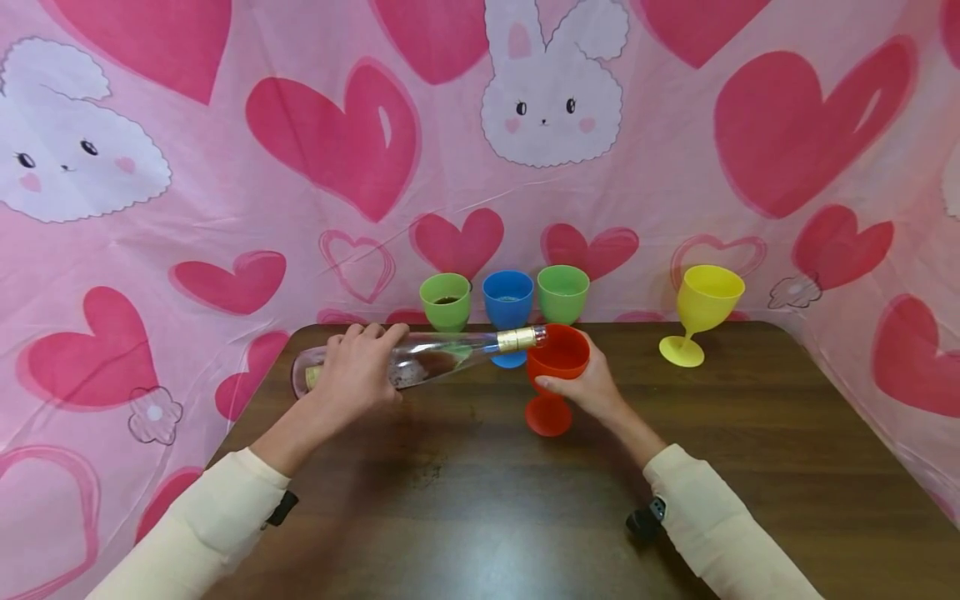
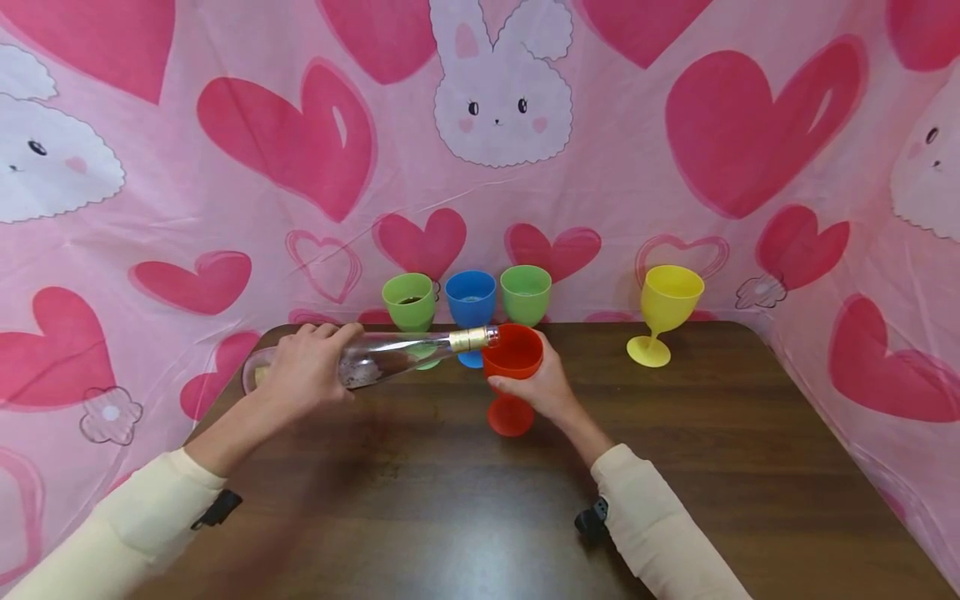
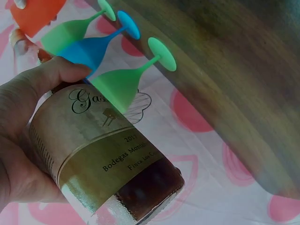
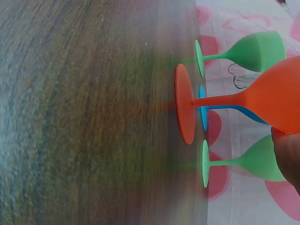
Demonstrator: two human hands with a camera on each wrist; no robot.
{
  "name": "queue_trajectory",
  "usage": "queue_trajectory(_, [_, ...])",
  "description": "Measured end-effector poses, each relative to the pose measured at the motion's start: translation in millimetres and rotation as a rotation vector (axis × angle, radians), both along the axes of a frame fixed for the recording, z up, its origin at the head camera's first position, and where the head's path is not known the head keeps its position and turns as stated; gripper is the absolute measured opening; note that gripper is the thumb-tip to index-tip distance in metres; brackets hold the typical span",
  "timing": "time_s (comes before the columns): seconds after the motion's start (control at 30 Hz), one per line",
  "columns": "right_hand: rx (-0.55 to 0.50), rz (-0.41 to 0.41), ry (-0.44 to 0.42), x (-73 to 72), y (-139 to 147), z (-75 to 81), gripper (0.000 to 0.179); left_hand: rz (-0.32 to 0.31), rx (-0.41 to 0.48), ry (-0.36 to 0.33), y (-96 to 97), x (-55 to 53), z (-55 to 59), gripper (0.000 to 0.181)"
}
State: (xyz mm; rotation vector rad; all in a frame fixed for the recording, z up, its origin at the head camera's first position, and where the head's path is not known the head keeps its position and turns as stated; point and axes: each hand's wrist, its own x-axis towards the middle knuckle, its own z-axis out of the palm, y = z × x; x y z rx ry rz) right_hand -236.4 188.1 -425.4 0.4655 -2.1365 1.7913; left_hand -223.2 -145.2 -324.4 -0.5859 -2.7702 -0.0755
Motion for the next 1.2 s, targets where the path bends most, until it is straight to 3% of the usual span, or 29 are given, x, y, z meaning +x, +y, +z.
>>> queue_trajectory(0.43, [0.005, -0.004, -0.019, -0.7, -0.2, 0.6, 0.069, -0.001, -0.061, 0.065, -1.4, -1.2, 11.0, 0.082])
queue_trajectory(1.2, [-0.005, -0.004, -0.010, -1.1, -1.2, 0.8, 0.069, -0.002, -0.100, 0.074, -2.1, -1.1, 22.9, 0.081])
